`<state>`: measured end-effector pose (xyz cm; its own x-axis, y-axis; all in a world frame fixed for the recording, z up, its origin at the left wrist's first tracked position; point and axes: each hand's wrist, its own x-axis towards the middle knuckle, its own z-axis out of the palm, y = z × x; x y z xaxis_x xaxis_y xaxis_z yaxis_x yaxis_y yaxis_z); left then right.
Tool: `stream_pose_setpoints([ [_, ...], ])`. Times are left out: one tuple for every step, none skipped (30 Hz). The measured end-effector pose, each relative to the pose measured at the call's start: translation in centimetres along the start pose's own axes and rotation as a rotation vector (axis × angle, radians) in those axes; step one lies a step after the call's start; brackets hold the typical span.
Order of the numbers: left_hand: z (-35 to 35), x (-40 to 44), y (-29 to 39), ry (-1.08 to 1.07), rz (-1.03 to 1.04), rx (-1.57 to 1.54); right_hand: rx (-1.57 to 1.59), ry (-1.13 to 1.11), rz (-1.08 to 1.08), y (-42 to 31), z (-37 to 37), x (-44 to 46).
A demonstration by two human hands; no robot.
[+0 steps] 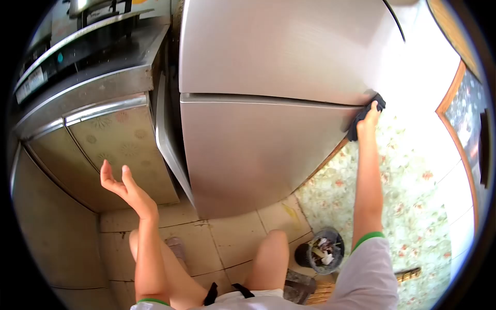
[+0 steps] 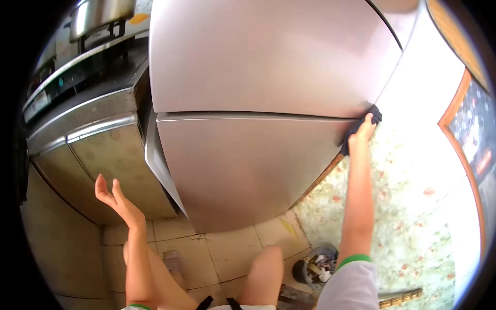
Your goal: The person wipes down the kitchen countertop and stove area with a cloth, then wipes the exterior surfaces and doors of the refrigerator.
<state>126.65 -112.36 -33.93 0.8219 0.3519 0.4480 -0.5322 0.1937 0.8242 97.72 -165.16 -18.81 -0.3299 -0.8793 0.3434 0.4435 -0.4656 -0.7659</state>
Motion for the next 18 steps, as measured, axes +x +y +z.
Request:
stream_pose_setpoints([
  [0.4, 0.0, 0.4, 0.005, 0.006, -0.047, -0.041, 0.053, -0.116, -1.1, 2.7, -3.4],
  [0.6, -0.1, 0.8, 0.012, 0.015, -0.080, -0.004, -0.003, -0.220, -2.0, 4.4, -7.0],
  [0.9, -0.4, 1.4, 0.006, 0.033, -0.048, 0.039, -0.068, -0.309, -2.5, 5.4, -11.1],
  [1.2, -0.7, 1.6, 0.005, 0.033, -0.051, 0.004, -0.145, -0.378, -3.3, 6.4, -16.2],
  [1.6, -0.9, 1.4, 0.004, 0.037, -0.052, -0.022, -0.223, -0.443, -3.3, 7.1, -21.2],
  [1.8, -1.0, 1.5, 0.008, 0.043, -0.061, -0.174, -0.278, -0.586, -2.6, 7.2, -25.4],
  [2.0, -1.3, 1.4, 0.004, 0.050, -0.075, -0.320, -0.326, -0.738, -1.9, 6.8, -29.0],
  [2.0, -1.3, 0.6, 0.009, 0.059, -0.074, -0.442, -0.505, -0.832, -0.7, 6.4, -32.7],
  [2.0, -1.3, 0.6, 0.015, 0.048, -0.061, -0.502, -0.677, -0.962, -0.5, 6.6, -35.7],
  [1.8, -1.2, 0.3, 0.023, 0.051, -0.042, -0.536, -0.862, -1.084, -0.3, 6.8, -38.7],
  [1.7, -1.0, -0.1, 0.033, 0.052, -0.023, -0.493, -1.044, -1.238, -1.6, 8.1, -40.6],
  [1.5, -0.9, -0.2, 0.042, 0.056, -0.009, -0.444, -1.050, -1.389, -2.6, 9.9, -40.7],
  [1.1, -0.7, -0.5, 0.050, 0.068, 0.001, -0.390, -1.060, -1.534, -3.7, 12.0, -40.7],
  [0.7, -0.3, -0.7, 0.061, 0.080, 0.000, -0.402, -0.997, -1.674, -5.8, 14.2, -40.1],
  [0.3, 0.1, -0.4, 0.072, 0.093, 0.000, -0.405, -0.927, -1.812, -8.3, 16.4, -38.9],
  [-0.1, 0.5, -0.2, 0.087, 0.113, 0.000, -0.334, -0.875, -1.827, -10.0, 18.5, -37.5],
  [-0.5, 0.9, 0.0, 0.102, 0.133, -0.004, -0.264, -0.821, -1.843, -11.4, 20.2, -36.5],
  [-0.7, 1.2, 0.6, 0.119, 0.129, 0.004, -0.204, -0.770, -1.833, -13.2, 21.5, -35.9],
])
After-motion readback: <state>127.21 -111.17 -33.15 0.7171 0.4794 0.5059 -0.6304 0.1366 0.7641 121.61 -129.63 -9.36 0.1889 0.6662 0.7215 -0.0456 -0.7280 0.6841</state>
